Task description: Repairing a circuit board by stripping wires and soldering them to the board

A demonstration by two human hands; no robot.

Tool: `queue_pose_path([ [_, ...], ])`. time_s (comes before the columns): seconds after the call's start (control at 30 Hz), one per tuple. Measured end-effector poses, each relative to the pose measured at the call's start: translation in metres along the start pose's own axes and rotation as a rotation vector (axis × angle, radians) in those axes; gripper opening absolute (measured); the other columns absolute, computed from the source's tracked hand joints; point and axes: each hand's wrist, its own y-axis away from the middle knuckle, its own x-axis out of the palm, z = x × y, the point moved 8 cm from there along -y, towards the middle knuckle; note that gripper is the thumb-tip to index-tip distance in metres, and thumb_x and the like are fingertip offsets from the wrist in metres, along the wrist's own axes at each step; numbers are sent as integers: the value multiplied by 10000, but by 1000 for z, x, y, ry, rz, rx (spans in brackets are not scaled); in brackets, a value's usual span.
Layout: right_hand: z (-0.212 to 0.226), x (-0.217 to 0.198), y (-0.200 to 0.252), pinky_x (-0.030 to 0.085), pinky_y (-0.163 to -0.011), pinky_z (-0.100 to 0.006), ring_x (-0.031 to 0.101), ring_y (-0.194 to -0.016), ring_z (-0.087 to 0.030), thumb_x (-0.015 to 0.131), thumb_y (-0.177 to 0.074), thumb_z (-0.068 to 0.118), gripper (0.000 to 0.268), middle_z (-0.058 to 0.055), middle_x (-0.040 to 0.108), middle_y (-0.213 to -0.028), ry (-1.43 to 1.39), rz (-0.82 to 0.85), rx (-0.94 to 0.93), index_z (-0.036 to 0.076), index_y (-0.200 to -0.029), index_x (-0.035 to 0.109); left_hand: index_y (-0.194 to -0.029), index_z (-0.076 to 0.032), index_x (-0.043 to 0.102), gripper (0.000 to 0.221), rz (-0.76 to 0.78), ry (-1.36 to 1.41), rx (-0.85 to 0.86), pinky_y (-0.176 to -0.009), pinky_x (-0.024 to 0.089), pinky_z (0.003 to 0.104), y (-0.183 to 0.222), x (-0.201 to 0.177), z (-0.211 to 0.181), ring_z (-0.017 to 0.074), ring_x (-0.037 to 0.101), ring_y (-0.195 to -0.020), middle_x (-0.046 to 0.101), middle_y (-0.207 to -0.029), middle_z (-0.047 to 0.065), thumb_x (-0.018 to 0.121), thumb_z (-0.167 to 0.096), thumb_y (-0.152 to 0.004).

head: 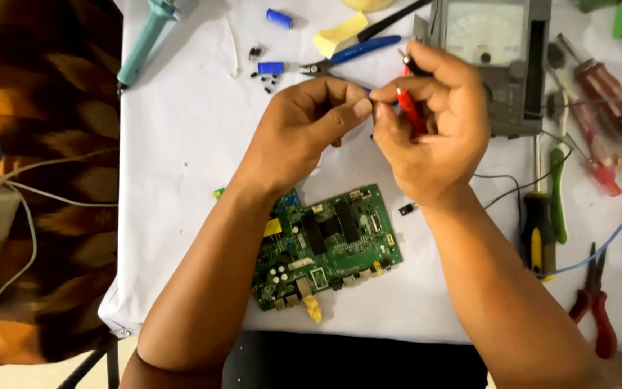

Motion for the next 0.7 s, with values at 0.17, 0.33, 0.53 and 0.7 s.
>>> queue_pose_path([
  [0.17, -3, 0, -1, 511, -788, -214, 666, -887, -162, 716, -1013, -4, 522, -244, 735, -1098, -32, -37, -11, -43, -1451, 434, -940, -99, 676, 165, -13, -130, 52, -631, 427, 218, 0, -2, -14, 52, 514, -705, 603, -779, -40, 706, -259, -969],
  [0.33, 1, 1, 0, 619, -969, -273, 763, -1056, -204, 709, -1028, -49, 487, -231, 768, -1136, -5, 12, -40, 16, -1446, 466, -980, -116, 681, 99, -99, -100, 42, -705, 460, 178, 3, -7, -4, 28, 565, -787, 663, -873, -53, 758, -177, -968],
  [0.53, 8, 0, 0, 653, -956, -262, 781, -1088, -196, 686, -1052, 101, 448, -182, 771, -1166, -9, 10, -26, 26, -1439, 473, -1010, -84, 684, 89, -194, -483, 254, -692, 487, 237, 10, -6, -26, 85, 561, -764, 650, -902, 7, 770, -80, -989],
  [0.7, 7, -1, 1, 640, -956, -288, 767, -1054, -210, 709, -1052, 112, 448, -201, 767, -1128, -26, 3, -40, 27, -1428, 481, -1013, -26, 683, 113, -187, -536, 462, -677, 499, 269, 19, 4, -40, 152, 567, -781, 636, -936, 73, 781, 24, -988],
])
